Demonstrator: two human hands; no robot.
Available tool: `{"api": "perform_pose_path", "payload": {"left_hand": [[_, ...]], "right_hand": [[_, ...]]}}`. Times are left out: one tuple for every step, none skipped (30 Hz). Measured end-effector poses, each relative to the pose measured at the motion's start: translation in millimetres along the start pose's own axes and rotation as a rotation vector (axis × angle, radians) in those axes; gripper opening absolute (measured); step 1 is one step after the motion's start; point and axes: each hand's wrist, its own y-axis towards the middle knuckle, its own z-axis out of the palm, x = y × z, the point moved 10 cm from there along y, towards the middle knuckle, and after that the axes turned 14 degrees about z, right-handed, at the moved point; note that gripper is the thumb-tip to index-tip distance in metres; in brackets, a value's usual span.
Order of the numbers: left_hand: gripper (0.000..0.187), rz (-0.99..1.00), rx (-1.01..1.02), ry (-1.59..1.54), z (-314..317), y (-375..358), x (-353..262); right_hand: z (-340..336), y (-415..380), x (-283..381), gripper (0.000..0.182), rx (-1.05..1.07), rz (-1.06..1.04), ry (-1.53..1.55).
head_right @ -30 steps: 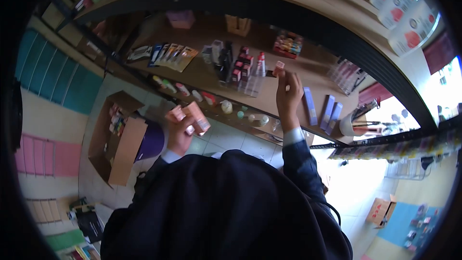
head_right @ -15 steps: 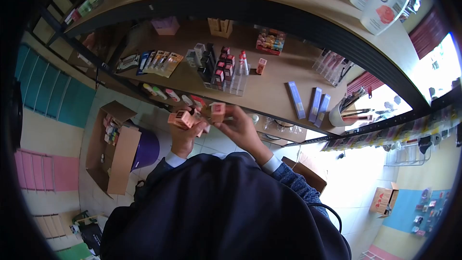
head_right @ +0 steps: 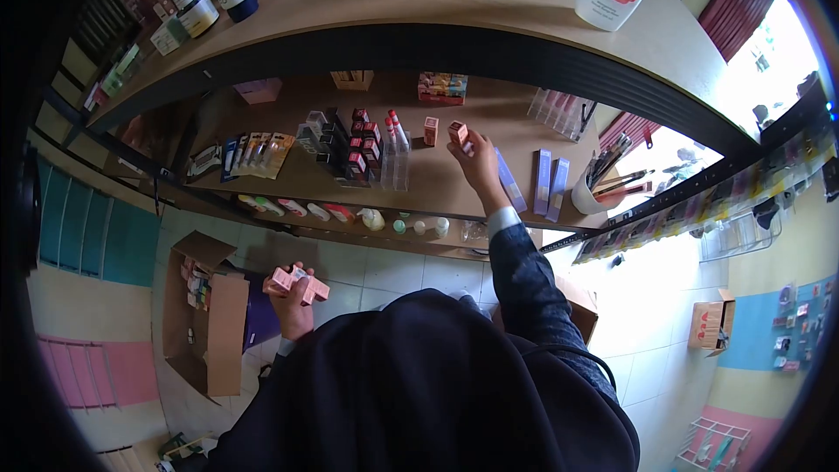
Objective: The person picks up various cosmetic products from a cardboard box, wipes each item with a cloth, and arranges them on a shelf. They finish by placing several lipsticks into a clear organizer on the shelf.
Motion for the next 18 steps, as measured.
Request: {"api": "perform_pose_path", "payload": {"left_hand": [[0.037, -0.008, -0.005, -0.011, -3.1, -0.6, 0.9], [0.037, -0.008, -0.002, -0.013, -5.0, -0.3, 0.9], [0.038, -0.02, -0.006, -0.007, -7.9, -0.8, 1.9], [0.038, -0.032, -0.012, -0.001, -11.4, -1.7, 2.7], [0.038, -0.031, -0.013, -0.001, -15.1, -2.1, 4.2], [0.039, -0.034, -0.024, -0.002, -19.8, -2.1, 7.2], [0.039, -0.036, -0.035, -0.003, -24.1, -1.5, 9.1], [0.039, -0.034, -0.037, -0.003, -27.2, -0.8, 9.7], [0.04, -0.05, -0.035, -0.012, -28.4, -0.9, 11.5], [0.04, -0.068, -0.033, -0.022, -28.8, -1.5, 13.5], [0.04, -0.069, -0.034, -0.021, -28.6, -2.1, 13.9], [0.039, -0.04, -0.043, -0.019, -28.3, -1.1, 11.8], [0.039, -0.01, -0.051, -0.016, -28.7, 0.7, 9.3], [0.039, -0.009, -0.051, -0.015, -29.3, 2.3, 9.4], [0.038, -0.011, -0.049, -0.018, -29.2, 3.1, 10.3], [0.038, -0.016, -0.047, -0.021, -29.5, 2.3, 11.1], [0.038, -0.021, -0.048, -0.019, -30.0, 1.9, 11.4], [0.038, -0.025, -0.037, -0.022, -28.6, 3.3, 11.9]], "right_hand": [[0.6, 0.4, 9.3, 0.029, 0.029, 0.002, 0.072], [1.0, 2.0, 17.7, 0.028, 0.059, 0.003, 0.144], [0.7, 9.1, 16.0, 0.034, -0.012, -0.006, 0.083], [3.3, 14.2, 11.9, 0.034, -0.012, -0.005, 0.083], [2.9, 17.9, 11.9, 0.036, -0.067, -0.044, -0.027], [3.8, 21.5, 12.2, 0.037, -0.121, -0.085, -0.136], [6.5, 26.5, 8.5, 0.037, -0.119, -0.087, -0.135], [13.6, 33.4, -1.6, 0.04, -0.06, -0.031, -0.15], [18.8, 35.5, -6.6, 0.044, -0.001, 0.026, -0.166], [18.3, 33.7, -7.4, 0.044, 0.001, 0.026, -0.167], [10.0, 28.0, -0.7, 0.048, -0.076, -0.056, -0.162], [0.1, 21.4, 12.7, 0.053, -0.154, -0.139, -0.156], [-5.3, 17.2, 26.6, 0.053, -0.153, -0.14, -0.155], [-17.3, 7.5, 50.0, 0.055, -0.252, -0.238, -0.207], [-27.4, -4.5, 72.5, 0.056, -0.35, -0.335, -0.262], [-30.0, -4.8, 82.0, 0.056, -0.347, -0.333, -0.264], [-14.3, -0.8, 93.9, 0.057, -0.232, -0.377, -0.42], [3.7, 1.0, 99.8, 0.058, -0.117, -0.421, -0.573]]}}
